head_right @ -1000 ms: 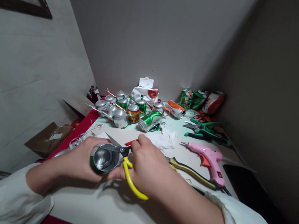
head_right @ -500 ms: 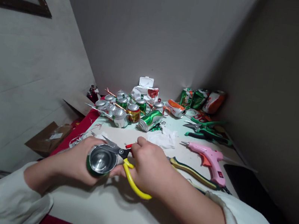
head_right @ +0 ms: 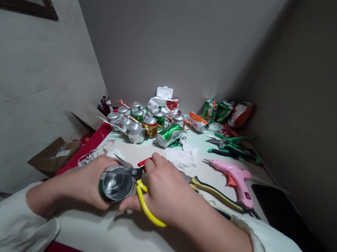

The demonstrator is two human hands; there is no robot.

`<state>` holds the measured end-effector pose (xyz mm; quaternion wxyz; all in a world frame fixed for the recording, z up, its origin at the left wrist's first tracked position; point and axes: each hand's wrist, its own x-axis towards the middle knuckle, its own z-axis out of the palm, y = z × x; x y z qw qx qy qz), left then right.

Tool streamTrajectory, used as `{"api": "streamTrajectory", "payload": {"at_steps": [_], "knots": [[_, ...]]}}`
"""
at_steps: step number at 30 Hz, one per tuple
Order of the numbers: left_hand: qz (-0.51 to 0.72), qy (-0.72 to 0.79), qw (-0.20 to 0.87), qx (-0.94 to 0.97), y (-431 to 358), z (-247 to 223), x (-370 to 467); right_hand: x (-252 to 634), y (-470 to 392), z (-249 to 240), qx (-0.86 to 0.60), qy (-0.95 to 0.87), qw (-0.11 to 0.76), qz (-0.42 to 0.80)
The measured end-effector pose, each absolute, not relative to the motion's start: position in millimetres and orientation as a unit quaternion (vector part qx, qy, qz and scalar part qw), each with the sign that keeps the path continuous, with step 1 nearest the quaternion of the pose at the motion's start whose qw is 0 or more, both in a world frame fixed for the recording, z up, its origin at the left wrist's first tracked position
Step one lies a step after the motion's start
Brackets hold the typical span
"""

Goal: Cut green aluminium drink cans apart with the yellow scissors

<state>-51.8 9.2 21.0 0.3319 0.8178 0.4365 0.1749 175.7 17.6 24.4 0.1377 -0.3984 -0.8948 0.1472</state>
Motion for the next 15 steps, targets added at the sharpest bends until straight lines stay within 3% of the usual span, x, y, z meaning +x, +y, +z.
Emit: {"api": "streamTrajectory", "payload": {"at_steps": [10,15], "knots": [[0.143,0.403,0.393,0.814,9.4,23.1,-56.3,173.1,20.0,23.0,-0.401,-0.897,0.139,0.125],[0.153,0.386,0.355,0.838,5.7,23.8,-54.6,176.4,23.2,23.0,-0.39,-0.897,0.151,0.14]]}}
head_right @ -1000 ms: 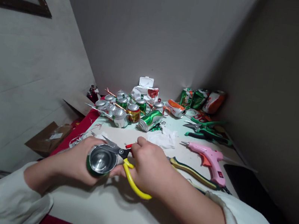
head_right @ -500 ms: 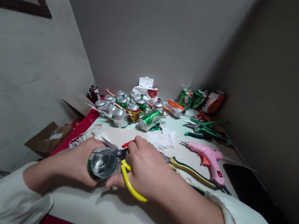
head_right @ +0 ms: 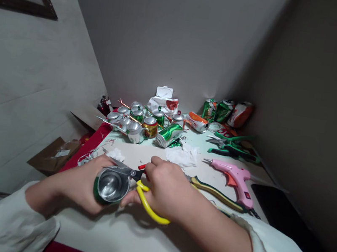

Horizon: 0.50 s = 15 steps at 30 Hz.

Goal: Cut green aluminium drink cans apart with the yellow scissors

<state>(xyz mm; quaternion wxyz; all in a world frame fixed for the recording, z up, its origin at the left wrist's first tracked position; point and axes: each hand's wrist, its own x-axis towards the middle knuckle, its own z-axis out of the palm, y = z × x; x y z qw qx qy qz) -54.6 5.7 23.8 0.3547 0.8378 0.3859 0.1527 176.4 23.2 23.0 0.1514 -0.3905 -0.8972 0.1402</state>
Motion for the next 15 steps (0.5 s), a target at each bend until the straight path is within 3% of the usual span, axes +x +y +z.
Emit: {"api": "streamTrajectory", "payload": {"at_steps": [5,15], "knots": [[0.315,0.463,0.241,0.793,3.3,26.3,-46.8,178.4,24.2,21.1,-0.435,-0.859,0.221,0.155],[0.31,0.458,0.204,0.808,3.2,16.9,-42.4,174.7,13.8,32.4,-0.444,-0.869,0.166,0.144]]}}
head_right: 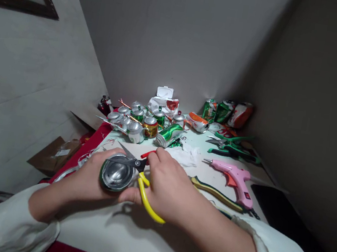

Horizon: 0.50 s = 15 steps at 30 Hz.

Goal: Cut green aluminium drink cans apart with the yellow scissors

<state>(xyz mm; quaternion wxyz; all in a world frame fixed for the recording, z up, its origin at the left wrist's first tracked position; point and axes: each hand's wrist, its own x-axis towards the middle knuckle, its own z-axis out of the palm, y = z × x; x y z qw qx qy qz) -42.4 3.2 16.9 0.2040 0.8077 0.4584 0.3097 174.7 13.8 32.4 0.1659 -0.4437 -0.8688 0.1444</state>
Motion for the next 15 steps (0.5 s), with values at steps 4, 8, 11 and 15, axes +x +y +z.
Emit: {"api": "streamTrajectory", "payload": {"at_steps": [4,8,11,15], "knots": [[0.306,0.47,0.223,0.798,1.3,16.9,-39.9,175.1,15.5,31.2,-0.438,-0.867,0.175,0.159],[0.294,0.487,0.231,0.789,0.3,15.8,-39.8,175.3,17.5,28.7,-0.445,-0.866,0.17,0.15],[0.276,0.481,0.225,0.801,2.1,14.2,-41.4,175.2,18.3,25.5,-0.441,-0.871,0.172,0.133],[0.258,0.474,0.214,0.814,6.2,12.7,-45.0,175.3,21.1,24.3,-0.432,-0.876,0.173,0.125]]}}
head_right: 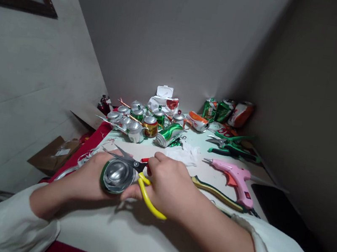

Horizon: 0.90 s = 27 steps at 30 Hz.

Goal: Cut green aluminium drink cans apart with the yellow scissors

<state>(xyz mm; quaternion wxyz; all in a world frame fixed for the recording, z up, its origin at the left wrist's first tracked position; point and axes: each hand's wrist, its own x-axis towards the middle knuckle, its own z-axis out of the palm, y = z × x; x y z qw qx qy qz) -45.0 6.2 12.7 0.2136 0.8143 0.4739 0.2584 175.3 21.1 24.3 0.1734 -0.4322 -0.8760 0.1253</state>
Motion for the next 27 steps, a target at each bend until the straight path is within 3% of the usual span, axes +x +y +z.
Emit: {"api": "streamTrajectory", "payload": {"at_steps": [11,27], "knots": [[0.303,0.493,0.201,0.791,7.3,23.5,-49.8,186.6,23.7,39.4,-0.434,-0.869,0.138,0.196],[0.303,0.481,0.204,0.797,6.5,16.9,-46.6,172.2,10.6,35.7,-0.471,-0.857,0.135,0.16]]}}
